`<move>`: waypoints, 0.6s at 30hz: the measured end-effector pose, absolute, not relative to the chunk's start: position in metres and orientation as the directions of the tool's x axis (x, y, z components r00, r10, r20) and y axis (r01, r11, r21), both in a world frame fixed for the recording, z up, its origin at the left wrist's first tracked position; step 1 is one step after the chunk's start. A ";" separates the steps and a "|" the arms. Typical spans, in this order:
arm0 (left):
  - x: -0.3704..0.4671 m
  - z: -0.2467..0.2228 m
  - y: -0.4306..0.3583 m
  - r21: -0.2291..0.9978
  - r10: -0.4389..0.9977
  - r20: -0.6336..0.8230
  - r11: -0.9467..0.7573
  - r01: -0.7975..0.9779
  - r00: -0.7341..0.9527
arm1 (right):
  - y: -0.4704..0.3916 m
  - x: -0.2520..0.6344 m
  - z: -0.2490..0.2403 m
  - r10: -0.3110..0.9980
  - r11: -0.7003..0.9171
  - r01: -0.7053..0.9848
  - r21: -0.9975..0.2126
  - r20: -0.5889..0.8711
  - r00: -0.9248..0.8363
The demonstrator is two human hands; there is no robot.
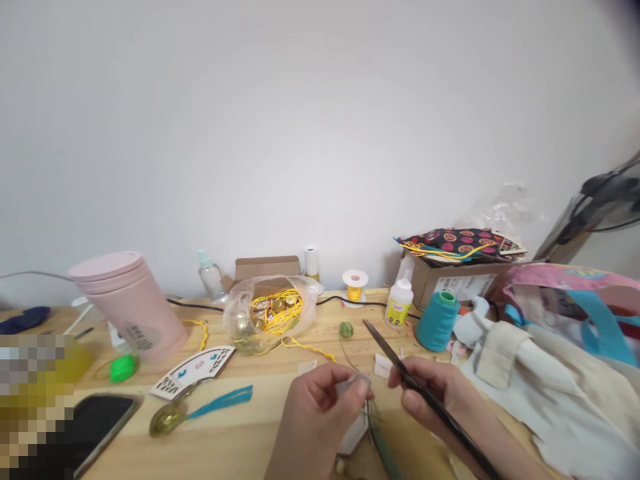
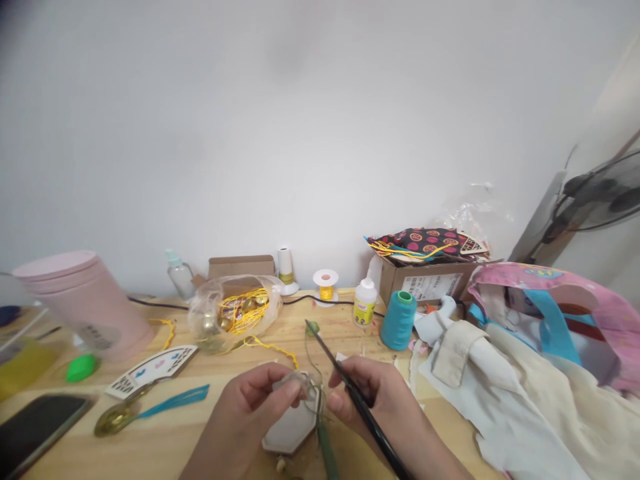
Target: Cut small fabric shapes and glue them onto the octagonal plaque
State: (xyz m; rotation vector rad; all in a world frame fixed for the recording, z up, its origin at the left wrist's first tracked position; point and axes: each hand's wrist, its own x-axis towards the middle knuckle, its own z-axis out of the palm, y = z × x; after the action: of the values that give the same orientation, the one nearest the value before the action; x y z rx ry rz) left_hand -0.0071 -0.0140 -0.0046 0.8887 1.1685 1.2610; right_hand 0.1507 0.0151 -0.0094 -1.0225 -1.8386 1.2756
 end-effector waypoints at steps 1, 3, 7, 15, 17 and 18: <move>-0.006 -0.004 -0.014 0.967 0.984 -0.168 0.154 -0.204 -0.052 | 0.015 0.151 -0.008 0.890 0.215 0.194 -0.957 0.110 -0.443; -0.005 -0.002 -0.015 0.970 0.980 -0.197 0.195 -0.145 0.000 | 0.013 0.151 -0.006 0.893 0.207 0.114 -0.972 0.141 -0.428; 0.000 -0.002 -0.017 0.977 0.978 -0.201 0.204 -0.060 0.061 | 0.010 0.151 -0.006 0.891 0.199 0.094 -0.975 0.140 -0.432; 0.004 -0.019 -0.019 0.991 0.991 -0.124 0.126 0.051 -0.045 | 0.007 0.152 -0.013 0.894 0.288 0.258 -0.922 0.162 -0.419; 0.003 -0.020 -0.019 0.991 0.992 -0.117 0.120 0.063 -0.039 | 0.007 0.152 -0.013 0.889 0.295 0.271 -0.916 0.160 -0.429; 0.002 -0.018 -0.019 0.989 0.993 -0.119 0.121 0.082 -0.026 | 0.007 0.152 -0.012 0.888 0.292 0.276 -0.916 0.153 -0.433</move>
State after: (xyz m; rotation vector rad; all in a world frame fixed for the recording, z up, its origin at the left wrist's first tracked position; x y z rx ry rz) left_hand 0.0015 -0.0188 -0.0185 1.1694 1.3400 1.0937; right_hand 0.1521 0.0070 -0.0121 -1.0413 -1.8763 1.1371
